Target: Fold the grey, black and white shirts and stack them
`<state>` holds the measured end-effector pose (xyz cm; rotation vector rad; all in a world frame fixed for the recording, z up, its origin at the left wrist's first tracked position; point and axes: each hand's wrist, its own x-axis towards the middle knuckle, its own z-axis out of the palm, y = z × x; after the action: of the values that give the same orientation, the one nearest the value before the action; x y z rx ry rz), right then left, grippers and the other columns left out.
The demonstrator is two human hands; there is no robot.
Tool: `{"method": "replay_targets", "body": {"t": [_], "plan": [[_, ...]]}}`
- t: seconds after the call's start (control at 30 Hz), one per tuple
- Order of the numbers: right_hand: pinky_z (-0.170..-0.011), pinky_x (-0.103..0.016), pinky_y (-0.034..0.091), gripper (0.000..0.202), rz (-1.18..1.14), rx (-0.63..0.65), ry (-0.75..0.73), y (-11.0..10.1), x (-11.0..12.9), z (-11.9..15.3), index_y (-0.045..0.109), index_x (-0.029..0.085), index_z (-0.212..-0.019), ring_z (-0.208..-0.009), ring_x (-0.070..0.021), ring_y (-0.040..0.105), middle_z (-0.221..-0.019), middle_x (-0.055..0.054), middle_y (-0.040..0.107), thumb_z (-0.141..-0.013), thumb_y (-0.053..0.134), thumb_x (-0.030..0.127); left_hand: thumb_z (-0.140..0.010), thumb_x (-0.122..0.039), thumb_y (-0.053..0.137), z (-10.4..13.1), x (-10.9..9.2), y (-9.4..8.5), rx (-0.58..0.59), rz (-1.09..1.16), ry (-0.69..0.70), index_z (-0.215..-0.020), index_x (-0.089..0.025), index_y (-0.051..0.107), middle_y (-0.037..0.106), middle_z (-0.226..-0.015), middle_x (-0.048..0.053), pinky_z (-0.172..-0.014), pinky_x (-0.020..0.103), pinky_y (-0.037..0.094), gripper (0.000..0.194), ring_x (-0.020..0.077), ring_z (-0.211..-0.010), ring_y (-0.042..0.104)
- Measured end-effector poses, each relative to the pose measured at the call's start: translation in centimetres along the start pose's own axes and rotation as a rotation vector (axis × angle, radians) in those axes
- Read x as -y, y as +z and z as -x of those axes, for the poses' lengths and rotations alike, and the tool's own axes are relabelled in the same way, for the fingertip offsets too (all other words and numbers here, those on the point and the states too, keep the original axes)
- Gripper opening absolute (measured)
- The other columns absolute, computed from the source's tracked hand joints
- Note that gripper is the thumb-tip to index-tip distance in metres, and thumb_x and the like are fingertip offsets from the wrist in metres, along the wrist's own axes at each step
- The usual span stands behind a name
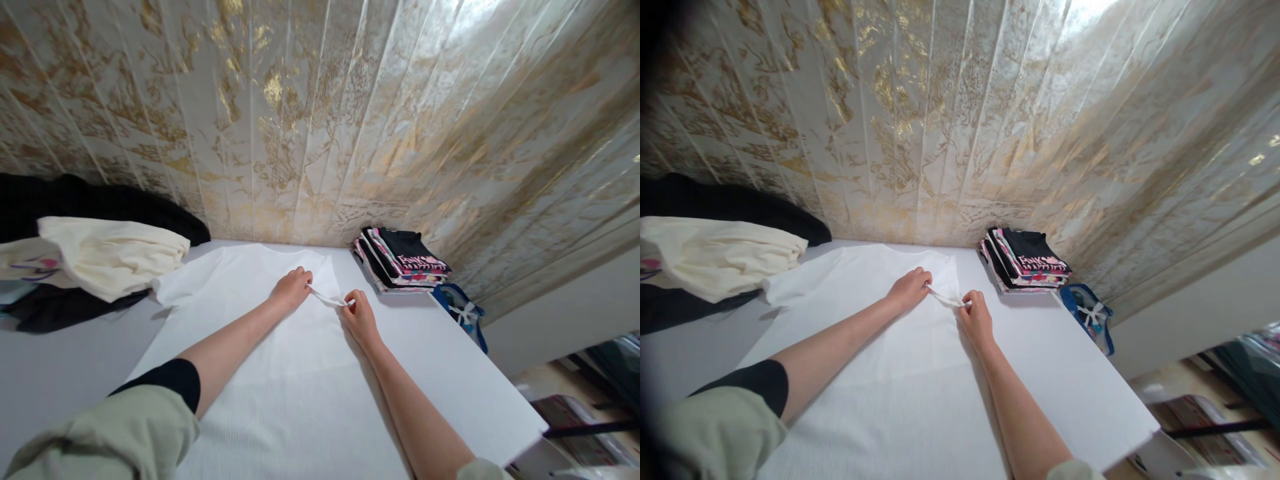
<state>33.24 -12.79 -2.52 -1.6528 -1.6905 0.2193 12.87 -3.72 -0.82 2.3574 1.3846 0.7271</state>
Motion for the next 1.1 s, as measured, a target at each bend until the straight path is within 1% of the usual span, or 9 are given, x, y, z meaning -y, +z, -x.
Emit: {"method": "replay_targets", "body": {"t": [0.17, 0.37, 0.53, 0.63, 0.7, 0.8, 0.93, 1.0, 1.1], "plan": [[-0.064, -0.024, 0.036, 0.007, 0.063, 0.014, -0.012, -0.1, 0.2, 0.0, 0.046, 0.023, -0.081, -0.065, -0.0117, 0.049, -0.086, 0.003, 0.049, -0.076, 0.045, 0.018, -0.086, -0.020, 0.051, 0.1, 1.5, 0.6, -0.110, 0.136, -0.030, -0.084, -0.024, 0.056, 0.058, -0.090, -0.002, -0.066, 0.025, 0.043, 0.006, 0.0132, -0.073, 0.058], [-0.063, -0.025, 0.034, 0.010, 0.141, 0.018, -0.012, -0.1, 0.6, 0.4, 0.042, 0.024, -0.082, -0.069, -0.0125, 0.050, -0.087, 0.002, 0.048, -0.076, 0.043, 0.016, -0.084, -0.011, 0.046, 0.4, 1.8, 0.8, -0.257, 0.221, -0.086, -0.089, -0.022, 0.049, 0.054, -0.099, 0.001, -0.073, 0.025, 0.045, 0.013, 0.0120, -0.076, 0.059], [-0.061, -0.024, 0.033, 0.010, 0.206, 0.042, -0.025, 0.0, 0.4, 0.6, 0.042, 0.024, -0.082, -0.067, -0.0124, 0.048, -0.087, 0.002, 0.048, -0.076, 0.043, 0.015, -0.081, -0.006, 0.047, 0.9, 1.5, 0.8, -0.220, 0.133, -0.086, -0.089, -0.024, 0.052, 0.056, -0.095, 0.001, -0.074, 0.028, 0.044, 0.020, 0.0161, -0.082, 0.058], [-0.060, -0.024, 0.034, 0.013, 0.209, 0.062, -0.009, -0.2, 0.7, 0.6, 0.047, 0.024, -0.089, -0.067, -0.0119, 0.049, -0.092, 0.001, 0.051, -0.078, 0.045, 0.019, -0.082, -0.005, 0.047, 1.1, 1.5, 0.7, -0.165, 0.096, -0.023, -0.101, -0.027, 0.057, 0.056, -0.104, 0.002, -0.081, 0.029, 0.045, 0.030, 0.0173, -0.092, 0.058], [-0.060, -0.024, 0.035, 0.021, 0.204, 0.079, -0.006, -0.4, 1.1, 0.6, 0.050, 0.025, -0.099, -0.068, -0.0117, 0.051, -0.101, 0.000, 0.053, -0.079, 0.047, 0.022, -0.082, -0.005, 0.048, 1.2, 1.5, 0.5, -0.123, 0.082, 0.033, -0.107, -0.028, 0.060, 0.056, -0.109, 0.003, -0.086, 0.029, 0.044, 0.036, 0.0178, -0.098, 0.058], [-0.061, -0.025, 0.037, 0.029, 0.180, 0.096, -0.014, -0.6, 1.5, 0.6, 0.054, 0.027, -0.109, -0.068, -0.0113, 0.051, -0.112, -0.002, 0.053, -0.080, 0.050, 0.026, -0.083, -0.008, 0.049, 1.2, 1.5, 0.4, -0.101, 0.077, 0.075, -0.098, -0.026, 0.064, 0.056, -0.107, 0.003, -0.085, 0.029, 0.044, 0.028, 0.0181, -0.096, 0.058], [-0.064, -0.025, 0.038, 0.016, 0.102, 0.056, -0.008, -0.4, 1.2, 0.3, 0.057, 0.024, -0.094, -0.064, -0.0109, 0.049, -0.101, -0.001, 0.054, -0.082, 0.047, 0.024, -0.083, -0.009, 0.049, 1.1, 1.3, 0.4, -0.116, 0.078, 0.004, -0.089, -0.025, 0.061, 0.056, -0.101, 0.002, -0.076, 0.028, 0.044, 0.021, 0.0164, -0.086, 0.058], [-0.065, -0.025, 0.039, 0.011, 0.070, 0.025, -0.015, -0.3, 0.9, 0.2, 0.054, 0.023, -0.085, -0.065, -0.0117, 0.049, -0.092, 0.000, 0.053, -0.080, 0.045, 0.019, -0.082, -0.008, 0.050, 1.1, 1.2, 0.4, -0.131, 0.091, -0.042, -0.089, -0.025, 0.057, 0.055, -0.100, 0.001, -0.074, 0.027, 0.044, 0.020, 0.0155, -0.083, 0.058], [-0.066, -0.024, 0.038, 0.011, 0.069, -0.005, -0.029, -0.3, 0.7, 0.2, 0.048, 0.023, -0.081, -0.069, -0.0129, 0.049, -0.086, 0.001, 0.050, -0.076, 0.044, 0.014, -0.082, -0.007, 0.050, 1.1, 1.2, 0.5, -0.159, 0.098, -0.073, -0.089, -0.025, 0.053, 0.054, -0.099, 0.001, -0.073, 0.027, 0.043, 0.020, 0.0151, -0.080, 0.057]]}}
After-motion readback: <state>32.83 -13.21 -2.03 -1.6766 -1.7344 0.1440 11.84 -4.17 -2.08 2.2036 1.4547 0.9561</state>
